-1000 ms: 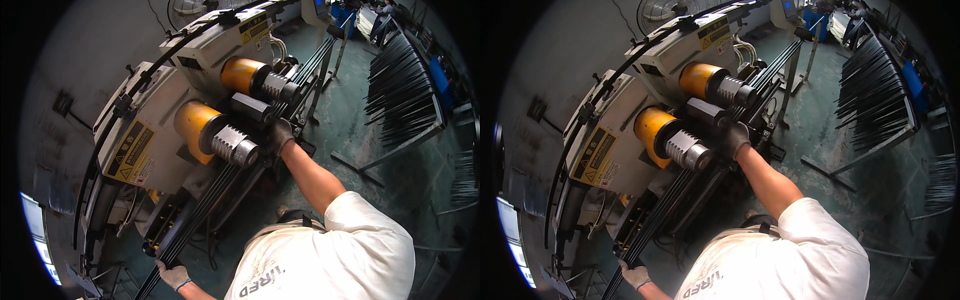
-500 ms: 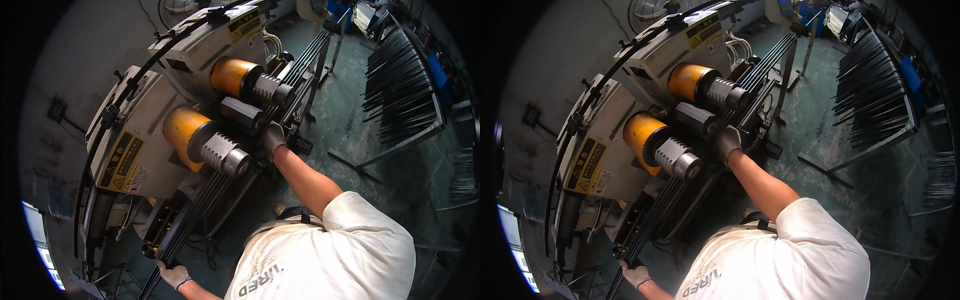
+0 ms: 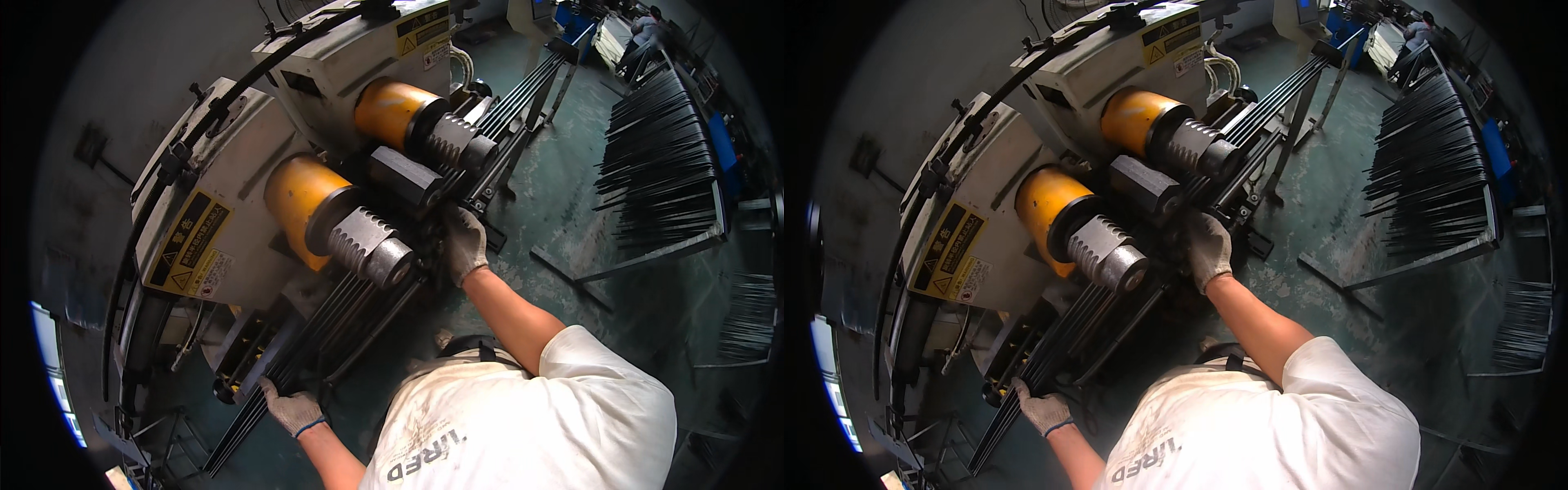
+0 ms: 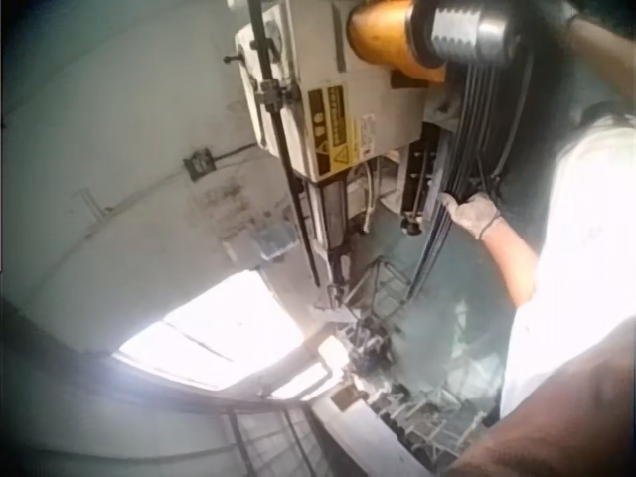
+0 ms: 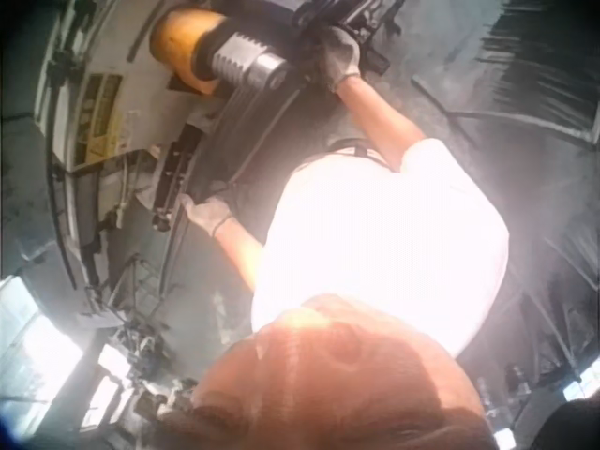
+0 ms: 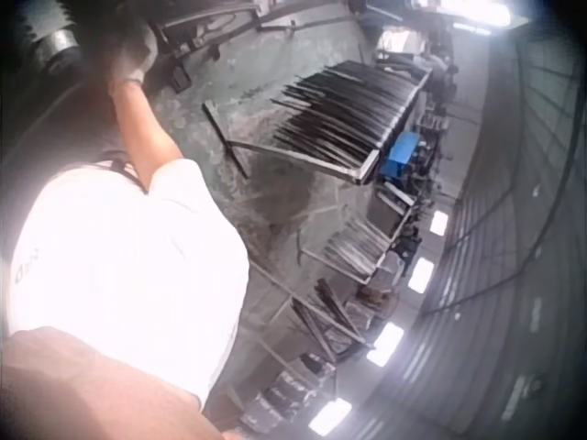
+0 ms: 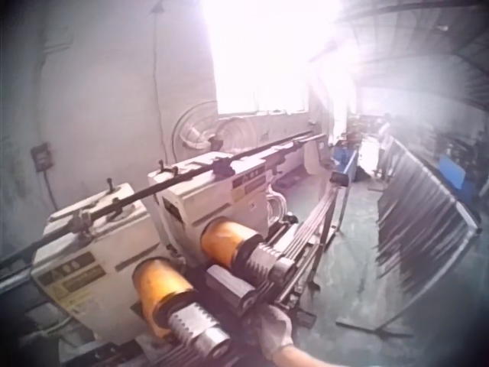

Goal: The person repeatedly feeds bundles of long metal rods into a bending machine, guides them through rollers, and stacks the bent rods on a nearby rack. The process is repeated multiple times with consistent handling and placement.

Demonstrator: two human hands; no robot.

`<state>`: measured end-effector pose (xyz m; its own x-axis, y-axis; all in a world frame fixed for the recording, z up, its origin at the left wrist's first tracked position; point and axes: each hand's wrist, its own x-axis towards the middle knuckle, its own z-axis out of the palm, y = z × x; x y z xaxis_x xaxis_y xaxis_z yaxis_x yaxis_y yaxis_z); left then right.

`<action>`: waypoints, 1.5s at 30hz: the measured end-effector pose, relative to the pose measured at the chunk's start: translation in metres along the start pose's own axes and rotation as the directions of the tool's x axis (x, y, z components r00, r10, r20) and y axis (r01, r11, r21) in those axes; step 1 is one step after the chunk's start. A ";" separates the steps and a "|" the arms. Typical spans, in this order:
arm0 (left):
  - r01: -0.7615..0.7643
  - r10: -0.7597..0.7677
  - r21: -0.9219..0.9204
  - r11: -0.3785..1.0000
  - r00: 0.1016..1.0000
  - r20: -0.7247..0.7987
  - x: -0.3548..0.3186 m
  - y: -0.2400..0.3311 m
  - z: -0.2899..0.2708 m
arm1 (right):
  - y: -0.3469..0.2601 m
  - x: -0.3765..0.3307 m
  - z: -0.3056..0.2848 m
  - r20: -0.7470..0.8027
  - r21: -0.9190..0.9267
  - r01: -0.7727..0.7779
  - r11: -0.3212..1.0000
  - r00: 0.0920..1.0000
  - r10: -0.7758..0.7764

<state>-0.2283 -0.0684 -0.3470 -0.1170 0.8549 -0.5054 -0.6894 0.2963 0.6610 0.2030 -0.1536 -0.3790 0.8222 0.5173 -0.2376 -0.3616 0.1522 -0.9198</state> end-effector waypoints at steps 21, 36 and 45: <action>-0.213 0.180 -0.314 0.925 0.975 -0.131 0.034 0.114 -0.174 | 0.067 -0.009 -0.074 -0.019 -0.309 -0.141 0.941 0.990 0.142; -0.466 0.434 -0.147 0.873 0.877 -0.207 0.085 0.328 -0.341 | 0.214 -0.134 -0.167 -0.141 -0.650 -0.238 0.722 0.971 0.194; -0.342 0.351 0.115 0.932 0.934 -0.071 0.070 0.320 -0.332 | 0.188 -0.161 -0.195 -0.173 -0.785 -0.239 0.571 0.971 0.167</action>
<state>-0.6941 -0.0550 -0.3550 -0.4023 0.8720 -0.2789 -0.5204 0.0328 0.8533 0.0884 -0.3720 -0.5748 0.8137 0.3814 -0.4386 -0.0578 -0.6977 -0.7140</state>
